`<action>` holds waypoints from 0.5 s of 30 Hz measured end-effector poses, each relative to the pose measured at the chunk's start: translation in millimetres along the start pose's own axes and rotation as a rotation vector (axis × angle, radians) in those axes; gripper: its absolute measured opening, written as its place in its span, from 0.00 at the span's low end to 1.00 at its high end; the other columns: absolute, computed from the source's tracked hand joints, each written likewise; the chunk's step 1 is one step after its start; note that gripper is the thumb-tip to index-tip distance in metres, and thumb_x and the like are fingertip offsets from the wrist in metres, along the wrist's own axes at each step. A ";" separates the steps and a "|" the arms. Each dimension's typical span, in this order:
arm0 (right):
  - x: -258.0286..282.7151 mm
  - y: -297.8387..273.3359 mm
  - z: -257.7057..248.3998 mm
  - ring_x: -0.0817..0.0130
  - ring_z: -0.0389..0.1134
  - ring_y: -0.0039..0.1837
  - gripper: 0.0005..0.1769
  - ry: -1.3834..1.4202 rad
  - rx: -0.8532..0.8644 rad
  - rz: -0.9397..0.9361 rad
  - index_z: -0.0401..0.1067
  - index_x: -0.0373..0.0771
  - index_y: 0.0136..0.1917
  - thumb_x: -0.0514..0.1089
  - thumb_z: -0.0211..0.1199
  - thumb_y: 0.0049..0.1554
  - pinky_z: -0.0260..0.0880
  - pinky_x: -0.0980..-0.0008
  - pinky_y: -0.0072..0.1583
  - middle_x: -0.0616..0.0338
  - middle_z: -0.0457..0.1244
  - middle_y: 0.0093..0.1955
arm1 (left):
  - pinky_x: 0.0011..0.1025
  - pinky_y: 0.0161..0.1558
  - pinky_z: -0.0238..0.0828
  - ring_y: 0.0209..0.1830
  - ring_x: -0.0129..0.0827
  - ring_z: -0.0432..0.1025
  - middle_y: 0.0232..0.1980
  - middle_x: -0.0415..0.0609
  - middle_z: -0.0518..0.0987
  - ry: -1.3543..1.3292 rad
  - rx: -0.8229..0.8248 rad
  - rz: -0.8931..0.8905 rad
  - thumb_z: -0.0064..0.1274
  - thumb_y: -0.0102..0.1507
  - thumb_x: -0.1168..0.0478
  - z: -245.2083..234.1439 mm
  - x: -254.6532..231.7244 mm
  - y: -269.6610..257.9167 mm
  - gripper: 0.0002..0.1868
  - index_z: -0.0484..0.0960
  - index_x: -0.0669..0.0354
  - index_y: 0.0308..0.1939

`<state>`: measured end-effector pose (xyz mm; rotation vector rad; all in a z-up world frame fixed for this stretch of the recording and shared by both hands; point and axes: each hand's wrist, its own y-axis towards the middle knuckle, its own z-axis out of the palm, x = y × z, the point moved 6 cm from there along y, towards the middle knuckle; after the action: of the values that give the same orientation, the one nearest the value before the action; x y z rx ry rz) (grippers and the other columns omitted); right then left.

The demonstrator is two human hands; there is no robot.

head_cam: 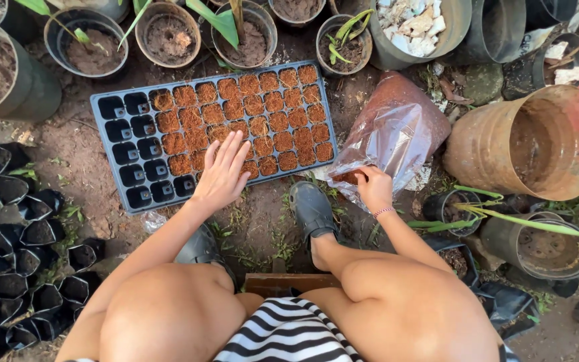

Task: Filling a seedling tray with soil substrate from a plastic bag using hands

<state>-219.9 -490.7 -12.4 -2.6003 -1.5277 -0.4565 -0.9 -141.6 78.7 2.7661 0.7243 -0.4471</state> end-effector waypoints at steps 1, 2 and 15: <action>-1.0 2.5 -1.7 0.57 0.74 0.49 0.06 -0.001 -0.005 0.003 0.81 0.45 0.46 0.46 0.70 0.55 0.75 0.63 0.53 0.58 0.71 0.42 | 0.51 0.77 0.28 0.83 0.45 0.43 0.82 0.59 0.50 0.001 -0.002 0.005 0.46 0.69 0.53 -0.2 -1.2 1.2 0.35 0.56 0.58 0.77; -5.4 5.0 -2.8 0.57 0.74 0.49 0.06 0.046 -0.001 0.059 0.81 0.46 0.47 0.46 0.70 0.55 0.75 0.62 0.53 0.58 0.71 0.42 | 0.51 0.77 0.30 0.83 0.46 0.43 0.82 0.60 0.50 0.001 -0.017 0.021 0.47 0.69 0.53 -1.1 -3.2 2.6 0.35 0.56 0.58 0.78; -27.4 0.1 -16.7 0.52 0.75 0.45 0.19 1.052 0.260 0.717 0.73 0.22 0.56 0.31 0.71 0.51 0.82 0.63 0.44 0.35 0.67 0.50 | 0.51 0.76 0.33 0.82 0.47 0.44 0.82 0.60 0.51 -0.034 -0.026 0.040 0.49 0.68 0.54 4.1 -17.9 16.1 0.36 0.55 0.58 0.78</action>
<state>-235.7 -517.5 -4.7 -1.9088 -0.2734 -1.1461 -8.4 -164.3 83.7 2.7367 0.6613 -0.4714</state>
